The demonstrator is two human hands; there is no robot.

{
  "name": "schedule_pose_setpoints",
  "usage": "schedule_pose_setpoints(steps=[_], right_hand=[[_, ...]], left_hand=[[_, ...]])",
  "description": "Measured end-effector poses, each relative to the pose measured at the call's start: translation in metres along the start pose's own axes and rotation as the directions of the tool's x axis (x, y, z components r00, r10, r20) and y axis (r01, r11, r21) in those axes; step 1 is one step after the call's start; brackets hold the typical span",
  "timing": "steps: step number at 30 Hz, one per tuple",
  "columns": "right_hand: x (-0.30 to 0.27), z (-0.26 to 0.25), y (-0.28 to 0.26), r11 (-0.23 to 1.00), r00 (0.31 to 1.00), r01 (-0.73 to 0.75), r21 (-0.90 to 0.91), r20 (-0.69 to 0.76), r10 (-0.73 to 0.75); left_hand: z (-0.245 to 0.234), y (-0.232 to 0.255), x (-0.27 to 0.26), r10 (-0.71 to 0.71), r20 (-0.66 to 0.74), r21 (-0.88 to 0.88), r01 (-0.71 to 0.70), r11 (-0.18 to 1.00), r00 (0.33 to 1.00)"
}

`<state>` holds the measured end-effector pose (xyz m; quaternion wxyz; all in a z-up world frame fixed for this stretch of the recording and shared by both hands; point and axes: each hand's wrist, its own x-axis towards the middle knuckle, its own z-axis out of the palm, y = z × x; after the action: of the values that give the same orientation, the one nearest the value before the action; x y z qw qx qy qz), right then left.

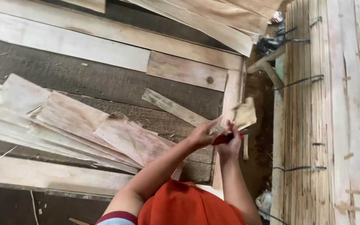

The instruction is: The person uses a red utility knife to cut and trim thin wooden planks on a workbench. They repeatedly position the planks, score them with the knife, and break off sections, then stack the cut pieces.

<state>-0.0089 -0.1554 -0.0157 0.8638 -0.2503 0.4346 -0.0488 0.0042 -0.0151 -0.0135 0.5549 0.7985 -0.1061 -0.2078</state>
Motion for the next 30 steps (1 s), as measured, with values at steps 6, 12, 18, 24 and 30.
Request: schedule_pose_setpoints(steps=[6, 12, 18, 24, 30], right_hand=[[0.005, -0.004, 0.052, 0.473, 0.958, 0.257, -0.843, 0.160, -0.236], [0.019, 0.022, 0.102, -0.228, 0.927, 0.366, -0.902, 0.331, 0.178], [0.024, 0.033, 0.146, -0.176, 0.748, 0.640, -0.748, 0.555, 0.362], [-0.019, 0.054, 0.168, -0.358, 0.758, 0.632, -0.688, 0.452, 0.471], [0.003, 0.044, 0.191, -0.327, 0.737, 0.634, -0.701, 0.420, 0.530]], left_hand=[[0.014, -0.086, 0.000, 0.011, 0.010, 0.739, -0.015, 0.673, 1.000], [-0.066, -0.060, -0.055, -0.361, 0.124, 0.823, 0.107, 0.558, 0.924], [-0.099, -0.056, -0.107, -0.373, -0.035, 0.746, 0.272, 0.608, 0.927], [-0.127, -0.100, -0.141, -0.170, -0.319, 0.735, 0.356, 0.577, 0.932], [-0.172, -0.113, -0.159, -0.196, -0.402, 0.662, 0.432, 0.613, 0.894]])
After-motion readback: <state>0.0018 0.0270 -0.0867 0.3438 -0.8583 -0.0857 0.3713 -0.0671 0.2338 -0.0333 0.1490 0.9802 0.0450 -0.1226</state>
